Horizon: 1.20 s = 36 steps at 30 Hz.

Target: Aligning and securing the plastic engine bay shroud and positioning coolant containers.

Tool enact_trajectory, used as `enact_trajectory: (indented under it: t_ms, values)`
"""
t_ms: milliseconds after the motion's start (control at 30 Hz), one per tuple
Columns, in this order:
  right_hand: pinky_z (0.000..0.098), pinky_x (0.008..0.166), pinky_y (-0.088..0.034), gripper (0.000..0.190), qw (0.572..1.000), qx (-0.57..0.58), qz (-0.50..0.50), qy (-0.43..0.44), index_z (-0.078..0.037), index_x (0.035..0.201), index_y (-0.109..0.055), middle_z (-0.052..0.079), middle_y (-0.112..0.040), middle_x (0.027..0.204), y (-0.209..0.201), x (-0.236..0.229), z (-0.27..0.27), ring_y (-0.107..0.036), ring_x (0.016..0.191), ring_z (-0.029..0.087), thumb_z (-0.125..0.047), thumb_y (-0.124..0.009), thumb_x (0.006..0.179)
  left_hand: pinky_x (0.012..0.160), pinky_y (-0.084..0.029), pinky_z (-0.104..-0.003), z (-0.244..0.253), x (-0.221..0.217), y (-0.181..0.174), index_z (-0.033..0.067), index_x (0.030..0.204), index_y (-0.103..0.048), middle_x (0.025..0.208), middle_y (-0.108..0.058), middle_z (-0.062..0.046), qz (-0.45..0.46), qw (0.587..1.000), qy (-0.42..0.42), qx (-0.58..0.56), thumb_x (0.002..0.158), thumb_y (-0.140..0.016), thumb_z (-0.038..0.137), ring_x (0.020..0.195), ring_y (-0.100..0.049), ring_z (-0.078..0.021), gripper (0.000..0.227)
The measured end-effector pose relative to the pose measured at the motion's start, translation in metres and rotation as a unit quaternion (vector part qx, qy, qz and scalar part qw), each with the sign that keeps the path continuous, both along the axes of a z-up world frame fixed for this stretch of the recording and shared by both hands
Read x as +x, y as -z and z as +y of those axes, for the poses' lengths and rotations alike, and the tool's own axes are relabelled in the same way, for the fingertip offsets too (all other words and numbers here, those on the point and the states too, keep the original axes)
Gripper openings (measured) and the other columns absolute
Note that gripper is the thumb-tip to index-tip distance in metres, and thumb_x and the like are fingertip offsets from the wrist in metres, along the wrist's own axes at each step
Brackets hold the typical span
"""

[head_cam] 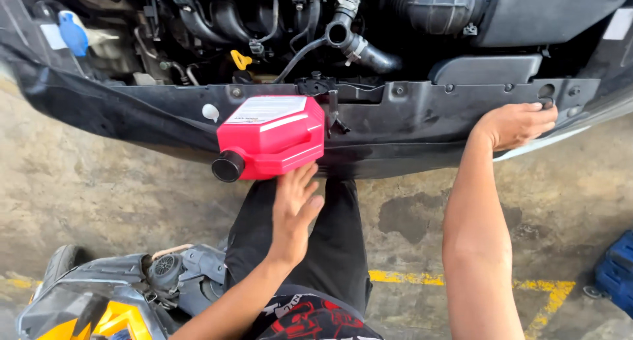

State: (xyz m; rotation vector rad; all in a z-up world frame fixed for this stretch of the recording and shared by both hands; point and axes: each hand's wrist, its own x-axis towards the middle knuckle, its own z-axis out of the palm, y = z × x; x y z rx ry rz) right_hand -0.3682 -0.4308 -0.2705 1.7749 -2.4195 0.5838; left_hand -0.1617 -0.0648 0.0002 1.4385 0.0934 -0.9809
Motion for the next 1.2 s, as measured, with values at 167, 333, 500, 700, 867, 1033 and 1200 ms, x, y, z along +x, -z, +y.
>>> enact_trajectory:
  t_ms: [167, 333, 500, 700, 867, 1033, 1200]
  values:
    - [0.0471, 0.08, -0.054, 0.021, 1.0, -0.017, 0.015, 0.002, -0.01, 0.121, -0.057, 0.01, -0.065, 0.115, 0.0, 0.001, -0.006, -0.068, 0.103, 0.034, -0.02, -0.052, 0.103, 0.123, -0.024, -0.044, -0.02, 0.009, 0.015, 0.0017, 0.16, -0.03, 0.165, -0.034, -0.016, 0.058, 0.99, -0.109, -0.072, 0.094, -0.066, 0.024, 0.155, -0.032, -0.0265, 0.078]
    - [0.0457, 0.08, -0.055, 0.019, 1.0, 0.0, -0.009, 0.01, -0.01, 0.12, -0.056, 0.009, -0.064, 0.113, 0.001, 0.001, -0.004, -0.069, 0.102, 0.032, -0.019, -0.052, 0.105, 0.125, -0.032, -0.044, -0.025, 0.027, 0.017, -0.0028, 0.136, -0.053, 0.148, -0.052, -0.017, 0.071, 0.964, -0.201, -0.158, 0.102, -0.062, 0.02, 0.144, -0.046, -0.0258, 0.042]
    - [0.0498, 0.081, -0.052, 0.018, 0.999, -0.028, 0.025, -0.01, -0.011, 0.119, -0.057, 0.011, -0.063, 0.111, 0.003, 0.0, -0.006, -0.067, 0.102, 0.036, -0.019, -0.055, 0.103, 0.105, -0.047, -0.044, -0.018, 0.054, 0.021, -0.0019, 0.106, -0.062, 0.105, -0.063, -0.014, 0.039, 0.955, -0.262, -0.134, 0.1, -0.063, 0.014, 0.106, -0.062, -0.0249, 0.017]
    - [0.0522, 0.078, -0.05, 0.018, 0.999, 0.009, 0.036, 0.006, -0.009, 0.119, -0.05, 0.014, -0.058, 0.112, 0.019, -0.011, -0.013, -0.065, 0.104, 0.036, -0.022, -0.051, 0.107, 0.065, -0.051, -0.036, 0.009, 0.143, -0.033, 0.002, 0.085, -0.06, 0.069, -0.056, -0.005, -0.035, 0.972, -0.22, -0.07, 0.095, -0.066, 0.011, 0.061, -0.056, -0.016, 0.015]
    - [0.0547, 0.074, -0.049, 0.018, 0.997, 0.024, 0.057, 0.036, -0.008, 0.115, -0.047, 0.014, -0.055, 0.114, 0.022, -0.012, -0.014, -0.063, 0.103, 0.038, -0.024, -0.05, 0.108, 0.053, -0.049, -0.033, 0.037, 0.249, -0.048, 0.0025, 0.085, -0.061, 0.062, -0.055, -0.004, -0.151, 0.971, -0.185, -0.004, 0.094, -0.069, 0.008, 0.051, -0.054, -0.0146, 0.013]
    - [0.0563, 0.075, -0.049, 0.017, 0.995, 0.029, 0.089, 0.027, -0.008, 0.117, -0.046, 0.015, -0.055, 0.113, 0.035, -0.023, -0.021, -0.063, 0.102, 0.039, -0.023, -0.049, 0.11, 0.054, -0.054, -0.034, 0.041, 0.373, -0.032, 0.001, 0.098, -0.063, 0.069, -0.057, -0.003, -0.289, 0.937, -0.194, -0.013, 0.097, -0.071, 0.005, 0.055, -0.057, -0.0146, 0.009]
    - [0.0532, 0.076, -0.051, 0.014, 0.995, -0.01, 0.095, 0.009, -0.007, 0.117, -0.046, 0.013, -0.057, 0.112, 0.044, -0.038, -0.024, -0.065, 0.102, 0.037, -0.017, -0.049, 0.106, 0.059, -0.052, -0.036, 0.074, 0.519, 0.05, 0.0012, 0.097, -0.06, 0.074, -0.059, -0.007, -0.307, 0.937, -0.159, -0.047, 0.103, -0.07, 0.004, 0.06, -0.059, -0.019, 0.012]
